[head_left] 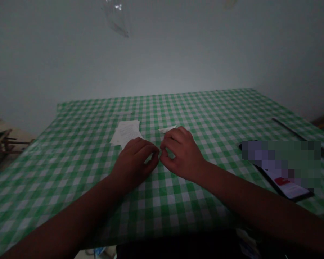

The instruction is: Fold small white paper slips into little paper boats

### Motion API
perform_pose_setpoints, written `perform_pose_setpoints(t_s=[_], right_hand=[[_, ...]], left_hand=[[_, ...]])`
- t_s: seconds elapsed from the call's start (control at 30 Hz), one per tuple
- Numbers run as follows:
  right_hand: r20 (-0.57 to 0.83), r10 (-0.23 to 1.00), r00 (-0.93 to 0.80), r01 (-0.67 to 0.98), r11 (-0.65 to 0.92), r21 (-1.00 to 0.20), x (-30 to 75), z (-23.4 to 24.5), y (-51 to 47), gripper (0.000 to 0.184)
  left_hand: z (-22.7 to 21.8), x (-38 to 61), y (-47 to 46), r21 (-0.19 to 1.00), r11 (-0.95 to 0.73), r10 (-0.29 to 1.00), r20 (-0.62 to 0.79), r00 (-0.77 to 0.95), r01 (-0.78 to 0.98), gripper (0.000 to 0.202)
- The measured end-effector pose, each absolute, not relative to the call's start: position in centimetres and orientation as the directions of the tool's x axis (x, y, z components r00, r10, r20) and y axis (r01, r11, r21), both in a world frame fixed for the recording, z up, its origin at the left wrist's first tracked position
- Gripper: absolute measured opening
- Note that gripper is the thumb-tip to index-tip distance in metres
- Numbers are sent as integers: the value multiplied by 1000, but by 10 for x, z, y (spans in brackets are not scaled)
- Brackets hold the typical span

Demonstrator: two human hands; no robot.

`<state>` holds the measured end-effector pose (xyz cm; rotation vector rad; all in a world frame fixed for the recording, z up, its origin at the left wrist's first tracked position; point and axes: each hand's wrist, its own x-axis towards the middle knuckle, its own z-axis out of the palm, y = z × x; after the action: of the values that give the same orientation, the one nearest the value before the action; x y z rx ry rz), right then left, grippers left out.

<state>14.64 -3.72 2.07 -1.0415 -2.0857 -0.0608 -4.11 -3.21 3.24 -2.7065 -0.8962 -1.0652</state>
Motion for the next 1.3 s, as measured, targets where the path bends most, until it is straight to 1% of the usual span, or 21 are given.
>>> perform_pose_setpoints(t_s=[0.17,0.3,0.37,0.5,0.63,0.73,0.8,0.87,1.1,1.17,1.3], right_hand=[[660,656,-366,696,664,-274,145,20,-38,7],[657,653,-375,708,660,-252,146,23,-38,5],[660,661,-357,720,645,-256,149,24,-35,4],[675,680,-286,770,583,-260,162,23,-22,3],[699,679,-227,754,576,-315,168,24,-18,5],[708,655,-264,703,633,-324,161,26,-27,7],[703,645,-298,685,658,-313,155,26,-34,10],[690,640,-340,673,677,-297,149,26,-38,9],[669,640,-378,673,686,-275,145,25,-40,6],[678,647,-350,686,670,-284,150,25,-35,5],[714,669,-207,724,596,-349,168,25,-19,8]], left_hand=[[30,-42,-30,134,-845,468,652,597,517,8],[27,-43,-31,90,-866,415,679,605,492,12],[28,-44,-32,77,-863,407,692,597,499,13],[31,-46,-31,85,-835,433,711,554,543,12],[33,-47,-29,81,-811,450,720,529,580,11],[31,-46,-29,84,-830,435,715,547,551,11],[28,-45,-29,89,-845,424,711,561,527,13],[26,-45,-29,87,-854,416,706,573,513,14],[27,-44,-30,63,-874,388,687,614,482,15],[30,-46,-31,59,-875,384,689,615,480,16],[37,-51,-30,57,-846,395,735,551,530,15]])
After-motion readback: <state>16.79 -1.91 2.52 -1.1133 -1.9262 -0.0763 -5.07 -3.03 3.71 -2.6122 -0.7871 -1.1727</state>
